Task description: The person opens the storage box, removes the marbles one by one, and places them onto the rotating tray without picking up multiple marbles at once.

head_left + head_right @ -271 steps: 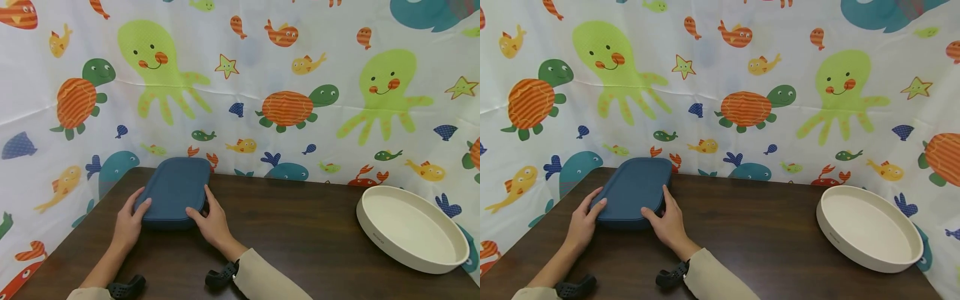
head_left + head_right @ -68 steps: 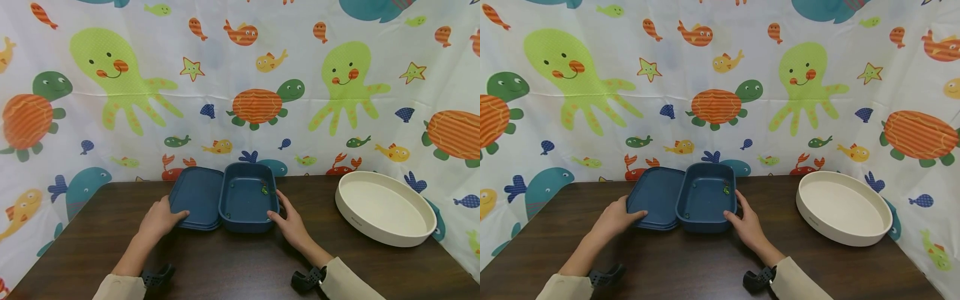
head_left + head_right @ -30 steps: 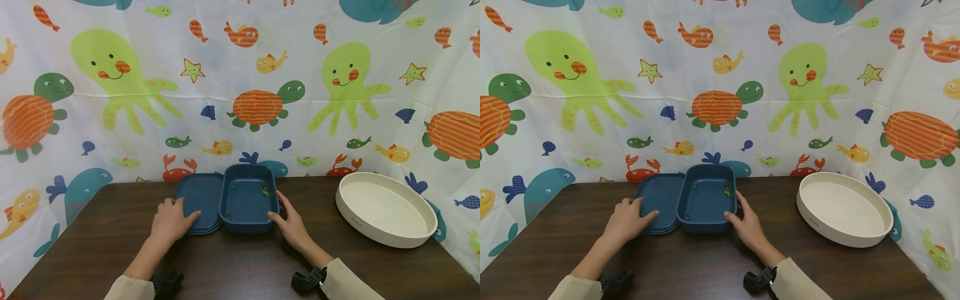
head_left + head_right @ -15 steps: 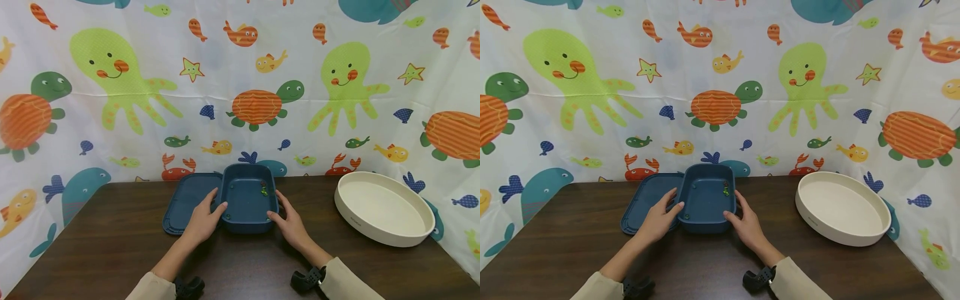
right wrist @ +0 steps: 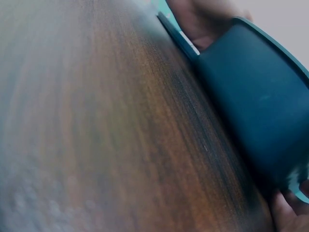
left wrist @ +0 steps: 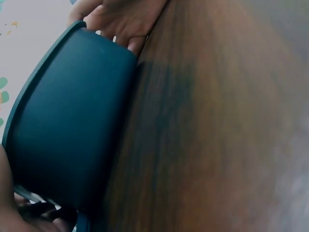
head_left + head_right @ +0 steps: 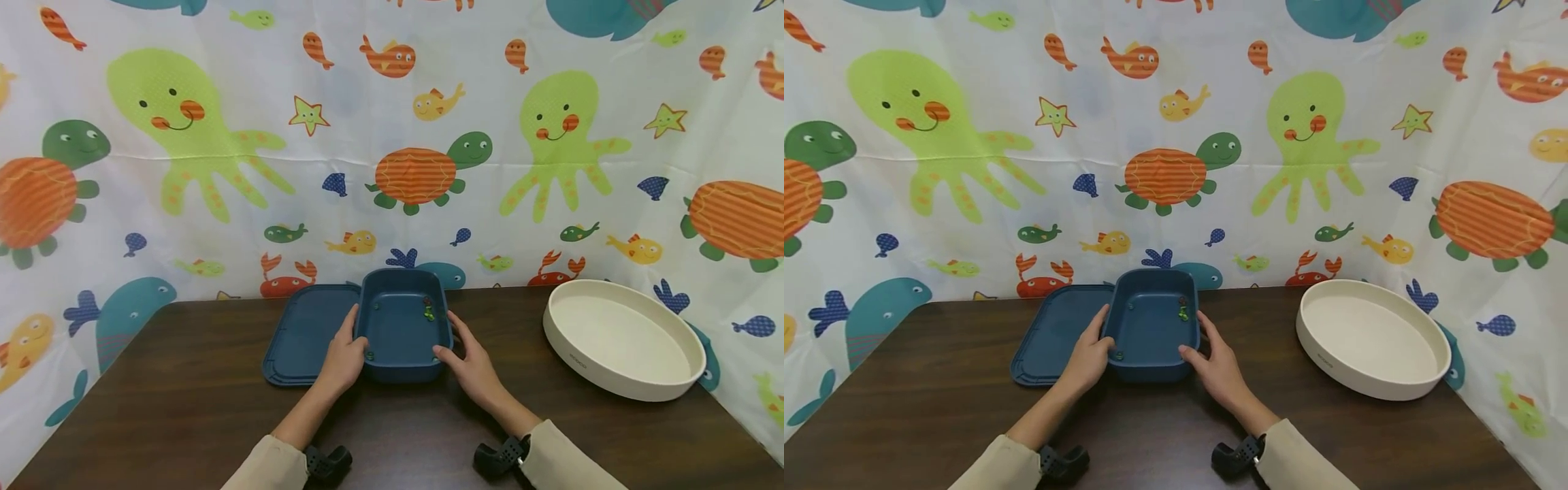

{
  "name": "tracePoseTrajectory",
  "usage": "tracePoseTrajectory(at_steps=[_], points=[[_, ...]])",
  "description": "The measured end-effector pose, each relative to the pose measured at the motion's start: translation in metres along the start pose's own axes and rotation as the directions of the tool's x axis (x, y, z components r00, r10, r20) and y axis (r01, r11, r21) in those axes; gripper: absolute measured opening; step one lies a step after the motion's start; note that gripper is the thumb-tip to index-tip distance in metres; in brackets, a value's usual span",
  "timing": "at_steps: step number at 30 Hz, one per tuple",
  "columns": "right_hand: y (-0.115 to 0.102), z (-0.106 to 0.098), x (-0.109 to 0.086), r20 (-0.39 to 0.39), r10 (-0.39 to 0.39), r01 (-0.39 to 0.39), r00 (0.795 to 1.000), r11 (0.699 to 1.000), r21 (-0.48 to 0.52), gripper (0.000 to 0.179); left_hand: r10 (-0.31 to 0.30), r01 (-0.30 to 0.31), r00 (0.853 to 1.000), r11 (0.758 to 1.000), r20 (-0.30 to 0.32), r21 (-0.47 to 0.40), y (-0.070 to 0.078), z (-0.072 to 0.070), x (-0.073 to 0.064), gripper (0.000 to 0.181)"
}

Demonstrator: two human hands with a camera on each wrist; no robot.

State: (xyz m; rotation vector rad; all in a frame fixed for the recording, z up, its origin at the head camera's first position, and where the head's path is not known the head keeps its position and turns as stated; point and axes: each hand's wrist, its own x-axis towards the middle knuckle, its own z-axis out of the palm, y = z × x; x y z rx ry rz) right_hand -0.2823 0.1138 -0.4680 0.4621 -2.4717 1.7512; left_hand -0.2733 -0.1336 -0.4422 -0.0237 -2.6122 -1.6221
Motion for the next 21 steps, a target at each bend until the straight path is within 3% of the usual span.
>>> tracePoseTrajectory(at_steps=[12,21], points=[[-0.001,0.002,0.001,0.017,0.000,0.000,1.000,1.000,-0.018,0.069,0.014,-0.015,0.997,1.000,-0.072,-0.023,0.007,-0.006,0.000,0.071],[-0.001,-0.002,0.000,0.006,0.006,-0.006,1.000,0.999,0.053,0.062,-0.009,0.008,0.999,1.000,-0.050,-0.017,0.016,-0.021,0.004,0.070]])
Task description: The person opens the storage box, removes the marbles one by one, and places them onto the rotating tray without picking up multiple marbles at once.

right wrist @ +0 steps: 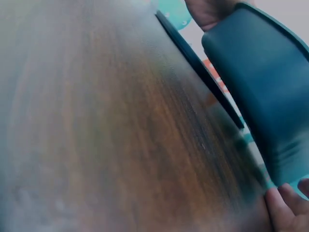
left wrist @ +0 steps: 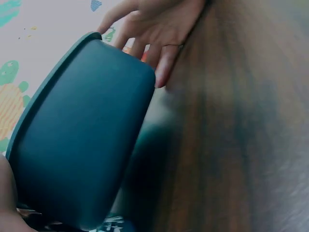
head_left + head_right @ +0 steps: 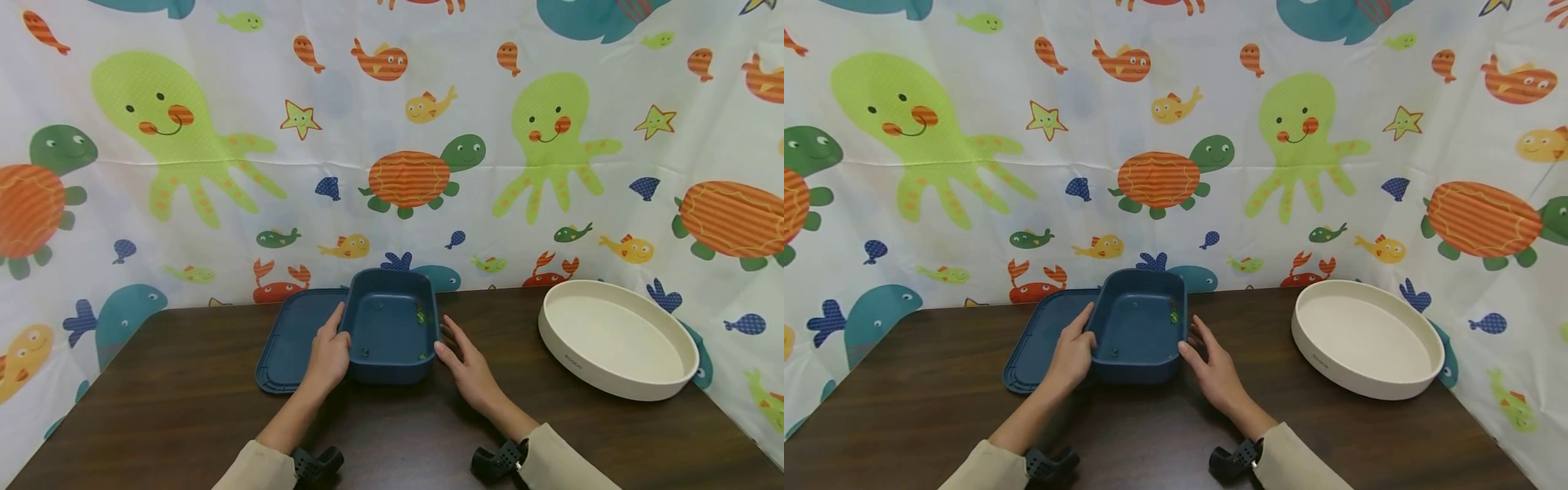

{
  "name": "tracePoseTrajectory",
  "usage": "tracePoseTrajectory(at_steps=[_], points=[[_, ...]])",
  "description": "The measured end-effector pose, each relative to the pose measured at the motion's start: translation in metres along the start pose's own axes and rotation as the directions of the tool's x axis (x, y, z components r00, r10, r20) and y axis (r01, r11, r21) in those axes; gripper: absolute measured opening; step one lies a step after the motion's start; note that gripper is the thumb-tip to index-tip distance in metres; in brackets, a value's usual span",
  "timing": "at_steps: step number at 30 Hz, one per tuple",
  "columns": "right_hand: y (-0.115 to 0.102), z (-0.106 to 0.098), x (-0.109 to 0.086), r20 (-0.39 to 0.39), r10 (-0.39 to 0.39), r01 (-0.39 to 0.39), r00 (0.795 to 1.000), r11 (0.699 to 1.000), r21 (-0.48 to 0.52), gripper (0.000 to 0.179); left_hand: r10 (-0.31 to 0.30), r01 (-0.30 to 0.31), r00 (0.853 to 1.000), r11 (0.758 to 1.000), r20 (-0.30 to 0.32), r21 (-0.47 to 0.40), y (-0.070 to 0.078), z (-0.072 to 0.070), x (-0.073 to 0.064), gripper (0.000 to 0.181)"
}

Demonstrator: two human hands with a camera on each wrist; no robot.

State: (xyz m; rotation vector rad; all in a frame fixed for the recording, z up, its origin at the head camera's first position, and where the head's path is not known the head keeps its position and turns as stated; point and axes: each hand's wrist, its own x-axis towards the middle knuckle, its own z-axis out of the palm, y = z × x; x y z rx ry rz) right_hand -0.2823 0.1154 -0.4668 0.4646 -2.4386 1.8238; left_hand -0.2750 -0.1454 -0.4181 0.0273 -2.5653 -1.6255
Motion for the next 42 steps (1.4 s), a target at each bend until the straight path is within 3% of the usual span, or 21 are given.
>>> tracePoseTrajectory(at_steps=[7,12,16,20,22,24,25,26,29,30,32,33,36,38,42], points=[[0.000,-0.012,-0.010,0.013,-0.014,0.013,1.000,0.997,0.080,0.055,-0.002,0.002,1.000,1.000,0.024,0.002,0.004,-0.014,0.002,0.069],[0.001,-0.029,-0.023,0.005,-0.008,0.008,1.000,0.999,0.041,0.054,-0.008,0.008,0.999,1.000,0.037,0.008,0.005,-0.021,0.004,0.069],[0.004,-0.042,-0.036,-0.011,-0.049,0.049,0.999,0.999,-0.007,0.052,-0.010,0.010,0.999,1.000,0.031,0.021,0.004,-0.023,0.006,0.068],[0.009,-0.057,-0.050,-0.088,-0.130,0.121,0.988,0.987,-0.104,0.046,-0.014,0.013,0.999,0.999,0.029,0.029,0.002,-0.023,0.006,0.068],[0.012,-0.067,-0.057,-0.169,-0.203,0.173,0.965,0.969,-0.176,0.041,-0.017,0.016,0.999,0.999,0.029,0.034,0.002,-0.022,0.006,0.068],[0.013,-0.077,-0.063,-0.278,-0.307,0.230,0.910,0.933,-0.277,0.037,-0.019,0.018,0.999,0.999,0.027,0.038,0.002,-0.021,0.006,0.068],[0.014,-0.083,-0.065,-0.344,-0.369,0.256,0.863,0.908,-0.332,0.034,-0.020,0.019,1.000,0.999,0.024,0.037,0.002,-0.020,0.007,0.068],[0.014,-0.089,-0.067,-0.407,-0.431,0.279,0.805,0.882,-0.381,0.033,-0.020,0.019,1.000,0.999,0.021,0.037,0.002,-0.020,0.007,0.068],[0.016,-0.109,-0.073,-0.579,-0.554,0.272,0.597,0.820,-0.504,0.032,-0.025,0.025,1.000,0.999,0.011,0.039,0.003,-0.019,0.007,0.069],[0.016,-0.116,-0.075,-0.630,-0.562,0.242,0.536,0.817,-0.523,0.032,-0.029,0.028,1.000,0.999,0.009,0.039,0.003,-0.019,0.007,0.069],[0.018,-0.130,-0.078,-0.721,-0.528,0.157,0.449,0.841,-0.518,0.035,-0.037,0.037,0.999,0.998,0.009,0.044,0.003,-0.018,0.007,0.069],[0.019,-0.137,-0.080,-0.762,-0.493,0.107,0.420,0.860,-0.499,0.038,-0.039,0.039,0.999,0.998,0.009,0.047,0.003,-0.018,0.006,0.069],[0.022,-0.157,-0.084,-0.863,-0.332,-0.042,0.380,0.926,-0.374,0.043,-0.038,0.037,0.999,0.998,0.012,0.057,0.002,-0.017,0.005,0.069],[0.024,-0.168,-0.085,-0.910,-0.194,-0.117,0.366,0.961,-0.252,0.046,-0.034,0.033,0.999,0.997,0.018,0.065,-0.001,-0.017,0.005,0.069],[0.029,-0.182,-0.087,-0.928,-0.027,-0.211,0.372,0.971,-0.113,0.057,-0.037,0.035,0.999,0.997,0.027,0.069,-0.008,-0.014,0.004,0.069]])
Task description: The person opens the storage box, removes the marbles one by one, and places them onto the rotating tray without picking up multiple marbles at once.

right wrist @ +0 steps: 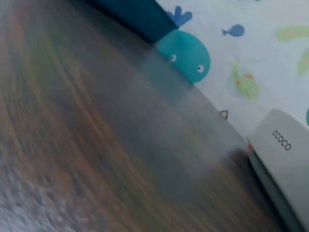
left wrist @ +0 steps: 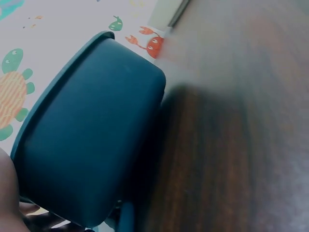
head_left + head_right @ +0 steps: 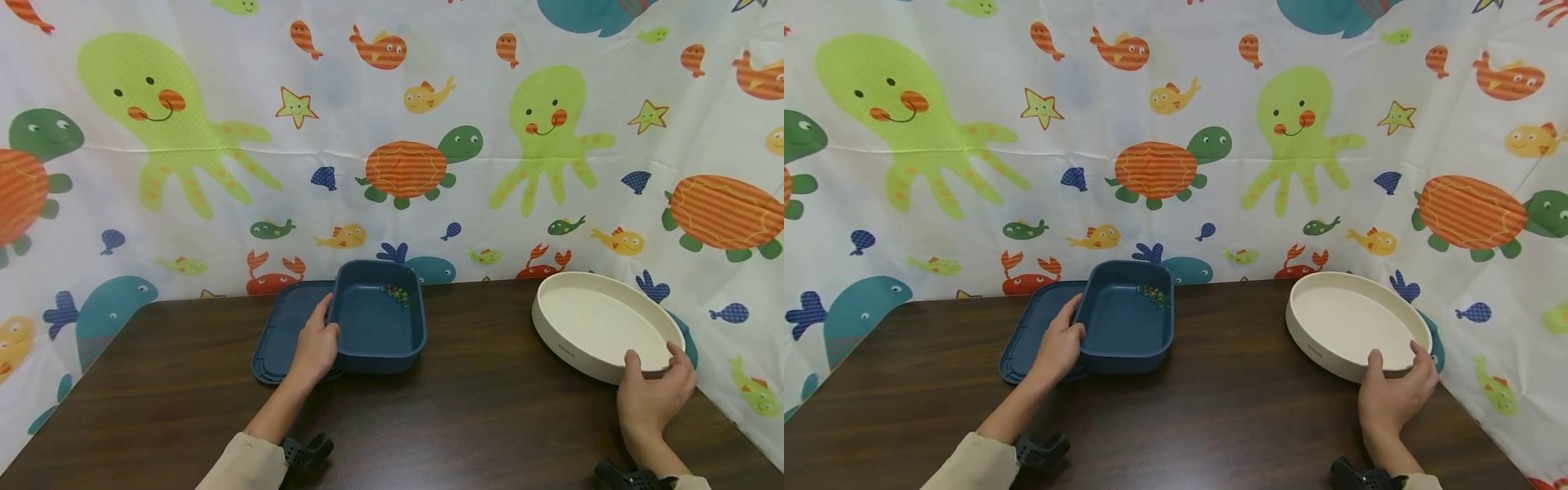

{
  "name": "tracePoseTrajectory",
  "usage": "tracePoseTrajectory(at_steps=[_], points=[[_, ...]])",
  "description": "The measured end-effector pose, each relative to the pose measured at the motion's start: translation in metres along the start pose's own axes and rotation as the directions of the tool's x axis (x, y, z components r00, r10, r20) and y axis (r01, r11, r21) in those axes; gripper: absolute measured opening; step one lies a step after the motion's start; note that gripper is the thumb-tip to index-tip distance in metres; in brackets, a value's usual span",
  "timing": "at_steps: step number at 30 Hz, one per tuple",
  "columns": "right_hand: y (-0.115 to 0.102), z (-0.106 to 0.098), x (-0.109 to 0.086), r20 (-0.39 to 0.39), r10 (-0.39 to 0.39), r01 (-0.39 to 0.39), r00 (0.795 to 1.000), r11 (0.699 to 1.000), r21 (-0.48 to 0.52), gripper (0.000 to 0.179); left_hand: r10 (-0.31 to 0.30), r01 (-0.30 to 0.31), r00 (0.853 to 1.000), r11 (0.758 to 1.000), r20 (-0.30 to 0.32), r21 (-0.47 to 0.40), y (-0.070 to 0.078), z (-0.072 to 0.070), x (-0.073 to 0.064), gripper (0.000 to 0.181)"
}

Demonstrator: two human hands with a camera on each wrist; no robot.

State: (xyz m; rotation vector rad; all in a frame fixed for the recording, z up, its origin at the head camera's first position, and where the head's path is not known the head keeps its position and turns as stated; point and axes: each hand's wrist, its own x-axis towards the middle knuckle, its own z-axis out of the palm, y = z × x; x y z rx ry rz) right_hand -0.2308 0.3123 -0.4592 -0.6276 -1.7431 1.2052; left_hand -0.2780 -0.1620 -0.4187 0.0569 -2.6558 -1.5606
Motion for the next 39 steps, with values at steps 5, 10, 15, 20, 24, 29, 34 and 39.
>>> tracePoseTrajectory(at_steps=[5,10,15,20,24,29,34,39], points=[[0.002,0.001,0.008,0.088,0.115,-0.110,0.989,0.992,-0.057,0.077,0.011,-0.011,1.000,0.999,-0.019,-0.031,-0.007,0.002,-0.002,0.067],[0.004,0.001,0.016,0.185,0.190,-0.171,0.964,0.978,-0.117,0.082,0.055,-0.058,0.998,0.996,-0.041,-0.069,-0.014,0.002,-0.004,0.064],[0.009,-0.001,0.023,0.198,0.185,-0.162,0.963,0.979,-0.126,0.082,0.104,-0.108,0.993,0.991,-0.051,-0.083,-0.019,0.003,-0.003,0.064],[0.013,0.000,0.030,0.231,0.176,-0.141,0.957,0.977,-0.160,0.080,0.121,-0.127,0.990,0.988,-0.070,-0.085,-0.024,0.004,-0.003,0.065],[0.015,0.003,0.037,0.254,0.184,-0.142,0.950,0.974,-0.175,0.079,0.138,-0.147,0.985,0.986,-0.107,-0.082,-0.027,0.008,-0.004,0.063],[0.019,0.007,0.047,0.262,0.207,-0.162,0.943,0.970,-0.183,0.078,0.139,-0.150,0.979,0.987,-0.148,-0.060,-0.027,0.014,-0.006,0.062],[0.022,0.013,0.058,0.266,0.219,-0.177,0.939,0.969,-0.173,0.076,0.128,-0.139,0.979,0.988,-0.159,-0.061,-0.027,0.017,-0.006,0.062],[0.023,0.017,0.069,0.263,0.185,-0.142,0.947,0.974,-0.176,0.071,0.136,-0.148,0.978,0.987,-0.156,-0.064,-0.028,0.018,-0.006,0.062]])
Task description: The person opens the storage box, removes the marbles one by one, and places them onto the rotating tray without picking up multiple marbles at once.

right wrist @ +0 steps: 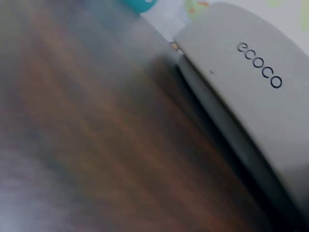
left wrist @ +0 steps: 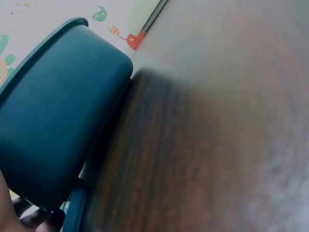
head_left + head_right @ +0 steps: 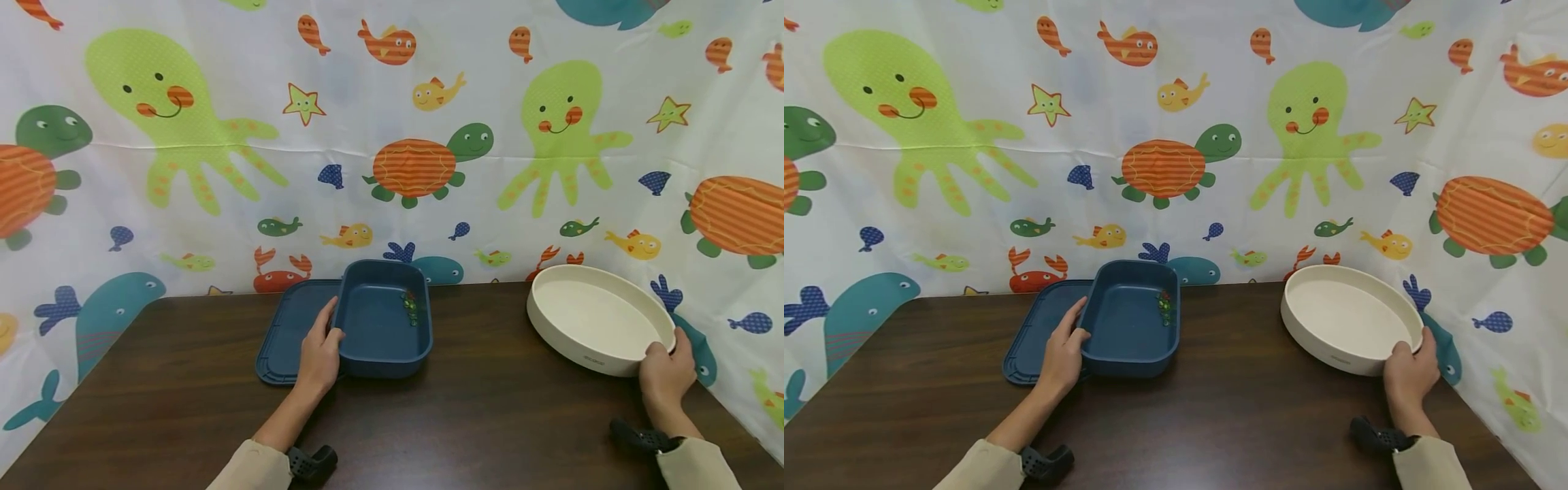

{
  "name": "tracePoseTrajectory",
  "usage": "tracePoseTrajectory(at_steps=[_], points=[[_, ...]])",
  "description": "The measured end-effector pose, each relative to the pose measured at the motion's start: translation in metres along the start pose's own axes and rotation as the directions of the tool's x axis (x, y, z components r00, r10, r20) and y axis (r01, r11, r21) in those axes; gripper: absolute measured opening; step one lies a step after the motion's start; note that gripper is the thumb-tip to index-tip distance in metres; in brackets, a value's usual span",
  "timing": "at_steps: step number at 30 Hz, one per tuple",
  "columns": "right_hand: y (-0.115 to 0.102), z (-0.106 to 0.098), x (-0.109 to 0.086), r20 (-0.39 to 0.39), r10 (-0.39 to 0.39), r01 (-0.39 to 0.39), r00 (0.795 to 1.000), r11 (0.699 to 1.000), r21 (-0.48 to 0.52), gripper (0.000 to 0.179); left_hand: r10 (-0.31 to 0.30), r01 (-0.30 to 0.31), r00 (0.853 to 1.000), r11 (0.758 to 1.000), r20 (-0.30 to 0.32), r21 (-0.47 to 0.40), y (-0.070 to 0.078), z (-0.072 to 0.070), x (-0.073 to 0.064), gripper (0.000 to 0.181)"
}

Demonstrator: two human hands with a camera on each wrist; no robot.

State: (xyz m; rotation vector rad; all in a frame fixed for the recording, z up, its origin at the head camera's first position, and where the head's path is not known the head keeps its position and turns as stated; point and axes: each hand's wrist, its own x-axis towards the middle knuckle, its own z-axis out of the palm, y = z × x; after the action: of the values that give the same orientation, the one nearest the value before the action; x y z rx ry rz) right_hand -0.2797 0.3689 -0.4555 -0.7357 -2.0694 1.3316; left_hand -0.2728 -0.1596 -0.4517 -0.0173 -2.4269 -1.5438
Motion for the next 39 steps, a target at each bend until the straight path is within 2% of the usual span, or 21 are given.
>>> tracePoseTrajectory(at_steps=[3,7,10,14,20,25,35,39], points=[[0.000,-0.002,0.006,0.008,-0.022,0.022,1.000,1.000,-0.006,0.070,0.012,-0.012,1.000,1.000,-0.006,0.006,0.001,0.001,-0.002,0.063],[0.002,-0.003,0.012,0.023,-0.012,0.011,1.000,1.000,0.011,0.069,0.024,-0.024,0.999,0.999,-0.029,0.025,0.004,0.004,-0.005,0.063],[0.004,-0.004,0.014,0.002,0.004,-0.004,1.000,0.999,0.033,0.068,0.023,-0.022,0.999,0.999,-0.036,0.036,0.007,0.007,-0.007,0.064],[0.005,-0.002,0.016,-0.033,0.026,-0.024,0.999,0.998,0.060,0.067,0.020,-0.019,0.999,0.999,-0.035,0.035,0.009,0.010,-0.010,0.065],[0.003,0.000,0.017,-0.018,0.057,-0.055,0.998,0.996,0.070,0.066,0.022,-0.020,0.999,0.999,-0.034,0.038,0.008,0.010,-0.012,0.067],[0.000,0.003,0.018,0.000,0.048,-0.048,0.999,0.998,0.050,0.067,0.017,-0.017,1.000,0.999,-0.019,0.028,0.005,0.009,-0.016,0.066],[-0.002,0.005,0.022,0.038,0.054,-0.056,0.998,0.997,0.053,0.068,0.064,-0.064,0.998,0.998,0.003,-0.005,0.018,0.031,-0.028,0.066],[-0.003,0.006,0.022,0.040,0.056,-0.058,0.998,0.997,0.053,0.069,0.061,-0.061,0.998,0.998,0.006,-0.027,0.023,0.041,-0.030,0.066]])
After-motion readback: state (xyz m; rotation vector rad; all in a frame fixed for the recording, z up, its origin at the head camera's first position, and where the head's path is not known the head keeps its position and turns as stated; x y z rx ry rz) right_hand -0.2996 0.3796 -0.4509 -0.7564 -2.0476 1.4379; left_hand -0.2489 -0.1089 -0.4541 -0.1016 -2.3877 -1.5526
